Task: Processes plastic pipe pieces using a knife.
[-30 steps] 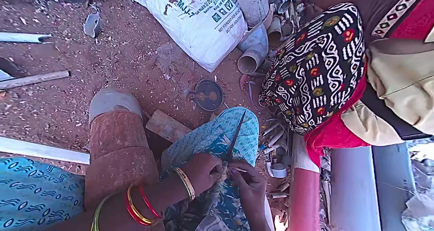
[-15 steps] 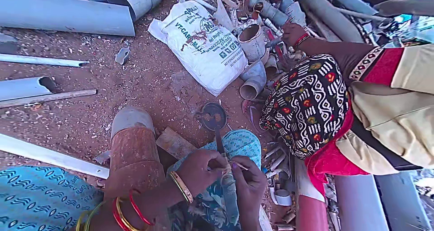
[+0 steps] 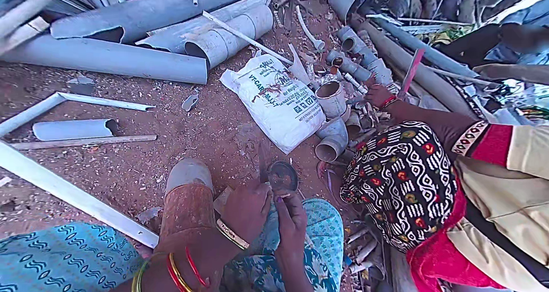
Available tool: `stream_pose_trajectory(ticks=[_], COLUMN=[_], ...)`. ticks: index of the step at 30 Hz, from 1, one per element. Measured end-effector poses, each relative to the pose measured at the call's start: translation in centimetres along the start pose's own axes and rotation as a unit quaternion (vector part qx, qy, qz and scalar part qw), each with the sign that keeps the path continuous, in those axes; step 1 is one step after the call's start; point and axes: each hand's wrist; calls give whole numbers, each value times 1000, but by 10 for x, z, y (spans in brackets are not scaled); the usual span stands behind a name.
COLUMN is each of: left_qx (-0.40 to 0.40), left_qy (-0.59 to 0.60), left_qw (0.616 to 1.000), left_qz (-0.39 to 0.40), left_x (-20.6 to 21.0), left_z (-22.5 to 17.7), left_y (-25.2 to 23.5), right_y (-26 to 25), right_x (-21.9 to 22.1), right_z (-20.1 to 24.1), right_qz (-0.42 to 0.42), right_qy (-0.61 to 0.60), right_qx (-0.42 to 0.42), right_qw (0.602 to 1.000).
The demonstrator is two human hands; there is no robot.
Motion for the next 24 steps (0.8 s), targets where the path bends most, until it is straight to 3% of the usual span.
stream_pose_trajectory(ticks=[5, 12, 18, 21, 24], left_qx=[-8, -29, 107, 127, 91], left_qy=[26, 209, 138, 96, 104], left_qw=[999, 977, 983, 986, 990], left_qz=[19, -2, -54, -43, 29], left_x=[4, 1, 7, 4, -6], left_z=[6, 7, 13, 12, 10], left_y=[3, -2, -4, -4, -7], right_y=[1, -4, -5, -4, -3], right_x=[-4, -15, -16, -15, -16], right_z=[-2, -4, -2, -2, -4], right_qz=[5, -7, -14, -13, -8], right_qy=[-37, -71, -97, -95, -93], right_qx=[63, -26, -37, -34, -29], right_qw=[997, 997, 994, 995, 995])
Point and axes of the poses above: each hand's wrist, its own y-axis away from the middle knuckle, its own x-axis out of the palm, z = x × y, and after that the axes turned 7 degrees about -y, right-handed
